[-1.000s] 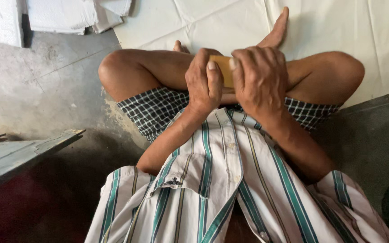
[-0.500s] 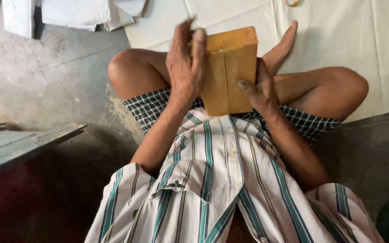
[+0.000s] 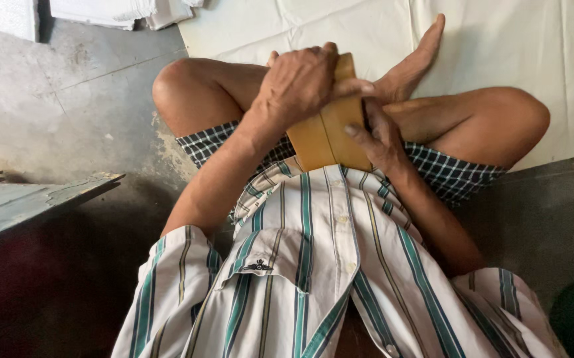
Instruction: The person sits on the floor and packs a small cardboard box with white foam inserts and a product box. They close the flaps and seal the box with packing tape, smoothing the tape to secure it.
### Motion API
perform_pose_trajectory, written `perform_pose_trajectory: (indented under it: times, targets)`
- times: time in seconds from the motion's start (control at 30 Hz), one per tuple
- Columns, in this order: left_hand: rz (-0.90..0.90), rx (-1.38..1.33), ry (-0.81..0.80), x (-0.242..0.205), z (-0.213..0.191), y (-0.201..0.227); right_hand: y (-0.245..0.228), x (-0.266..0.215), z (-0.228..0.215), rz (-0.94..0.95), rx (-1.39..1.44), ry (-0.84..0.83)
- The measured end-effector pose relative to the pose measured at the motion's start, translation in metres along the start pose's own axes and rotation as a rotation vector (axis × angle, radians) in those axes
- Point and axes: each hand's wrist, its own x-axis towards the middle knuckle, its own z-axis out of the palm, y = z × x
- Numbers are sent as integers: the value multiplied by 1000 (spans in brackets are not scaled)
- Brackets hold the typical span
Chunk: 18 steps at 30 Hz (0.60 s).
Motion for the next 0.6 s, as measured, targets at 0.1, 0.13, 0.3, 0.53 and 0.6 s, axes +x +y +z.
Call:
perform_pose_trajectory:
  times: [0.1,0.13,0.3,0.53,0.6]
  targets:
    - [-77,-47,29,3,5,-29,7,-1,-1,-6,38,11]
    - [-157,-94,22,5,5,-41,9,-1,-3,-9,40,24]
    - [150,-43,470,-22,34,-94,22,-3,-10,-77,20,272]
    - [-414,-378,266,-22,104,-69,26,47,-38,-458,245,238]
    - [-556,-603,271,-20,105,-59,30,46,-42,-452,238,201]
